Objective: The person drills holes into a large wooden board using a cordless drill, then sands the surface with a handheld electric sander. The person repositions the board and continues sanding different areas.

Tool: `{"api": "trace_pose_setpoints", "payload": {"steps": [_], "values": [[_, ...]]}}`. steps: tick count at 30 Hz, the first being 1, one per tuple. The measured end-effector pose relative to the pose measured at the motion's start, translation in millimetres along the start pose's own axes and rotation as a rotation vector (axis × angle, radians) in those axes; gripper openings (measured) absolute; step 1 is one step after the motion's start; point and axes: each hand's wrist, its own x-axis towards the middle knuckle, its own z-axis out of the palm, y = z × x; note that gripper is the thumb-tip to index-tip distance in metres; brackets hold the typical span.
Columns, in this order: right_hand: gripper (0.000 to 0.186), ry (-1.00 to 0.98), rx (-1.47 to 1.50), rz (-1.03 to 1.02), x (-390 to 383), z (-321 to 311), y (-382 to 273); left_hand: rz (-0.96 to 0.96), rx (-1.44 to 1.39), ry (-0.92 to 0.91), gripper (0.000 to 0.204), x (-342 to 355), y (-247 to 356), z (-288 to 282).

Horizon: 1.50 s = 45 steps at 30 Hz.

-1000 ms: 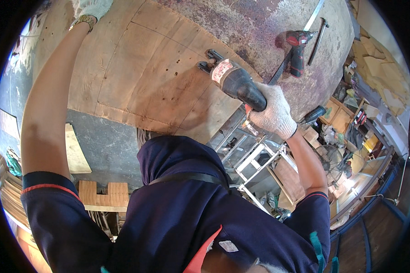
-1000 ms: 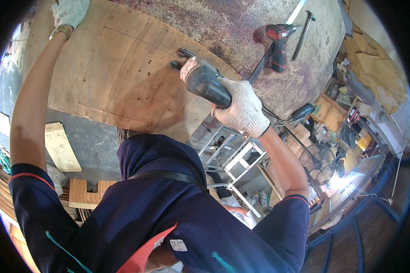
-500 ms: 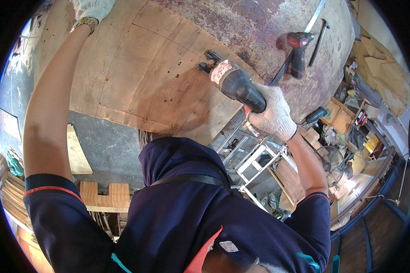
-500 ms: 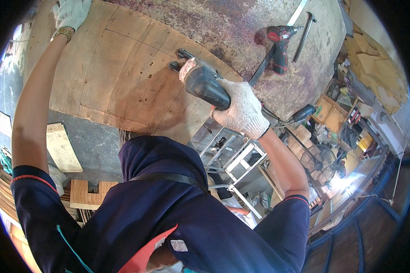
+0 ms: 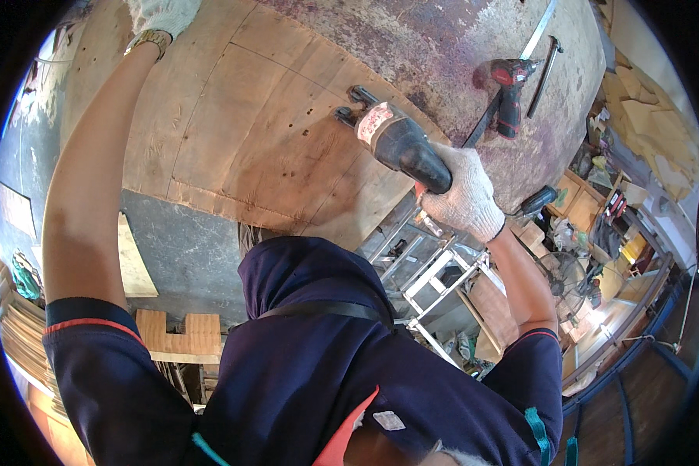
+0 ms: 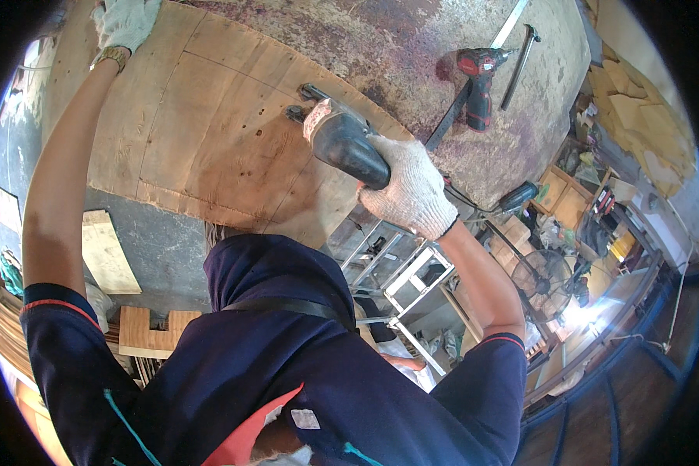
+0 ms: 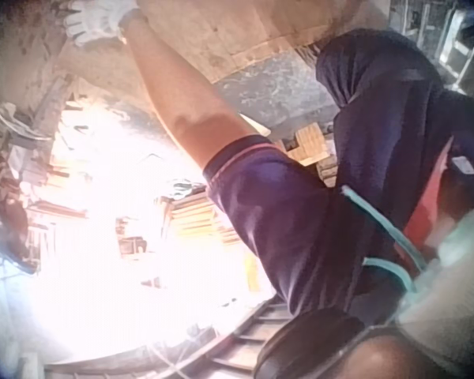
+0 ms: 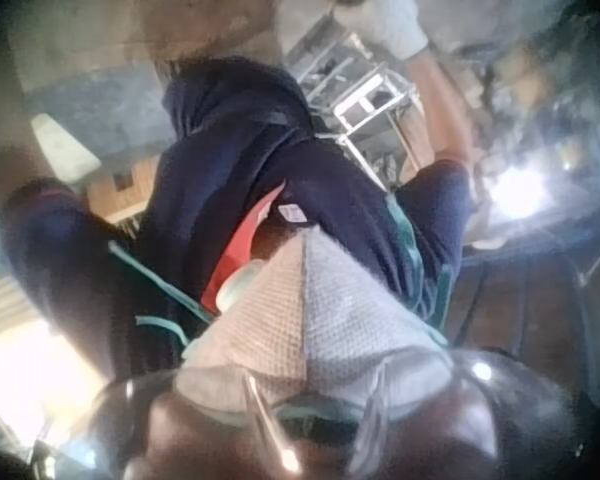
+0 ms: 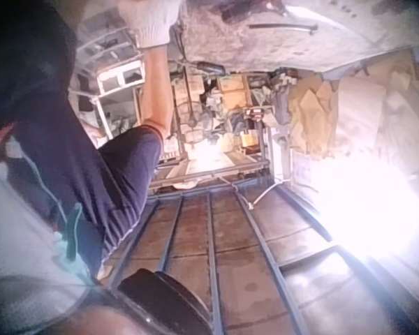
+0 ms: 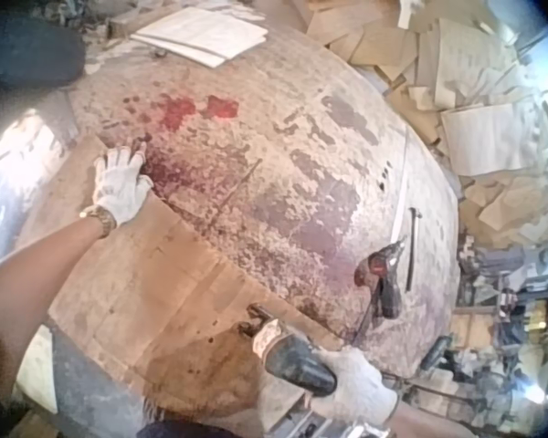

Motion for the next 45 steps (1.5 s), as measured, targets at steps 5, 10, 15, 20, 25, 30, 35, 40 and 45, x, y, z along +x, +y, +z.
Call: {"api": "trace_pose_setpoints", "payload": {"steps": [5, 10, 15, 20, 25, 30, 35, 40, 45], "values": [[0.031, -0.018, 0.021, -0.002, 2.3, 2.3, 1.9, 0.018, 0.010, 0.031, 0.067, 1.0, -10.5, 11.0], [0.033, -0.001, 0.017, 0.009, 2.3, 2.6, -0.7, 0.003, -0.023, -0.002, 0.067, 2.1, -5.6, 7.9], [0.035, -0.004, 0.010, 0.006, 4.9, 2.4, -3.9, 0.016, -0.006, 0.029, 0.067, 0.8, -6.0, 5.1], [0.035, -0.026, 0.034, 0.010, 5.7, 0.7, -6.5, 0.018, 0.004, 0.021, 0.067, 0.5, -7.2, 5.0], [0.032, 0.002, 0.023, -0.007, 7.2, 2.7, -8.0, -0.015, 0.008, -0.040, 0.068, 1.7, -2.1, -9.5], [0.032, 0.004, 0.008, 0.028, 5.3, 2.4, -11.2, -0.002, 0.039, -0.027, 0.069, 3.2, -3.2, 10.5], [0.038, -0.008, 0.012, 0.033, 7.9, -0.1, -15.4, -0.004, 0.034, -0.049, 0.069, 3.8, -4.0, 0.3], [0.041, -0.009, 0.017, 0.025, 9.8, 0.4, -16.7, 0.017, 0.070, -0.017, 0.069, 2.5, -6.3, 3.7], [0.038, -0.010, 0.018, 0.030, 11.3, 1.2, -21.4, -0.017, 0.004, -0.064, 0.069, 3.1, -2.6, -1.1]]}}
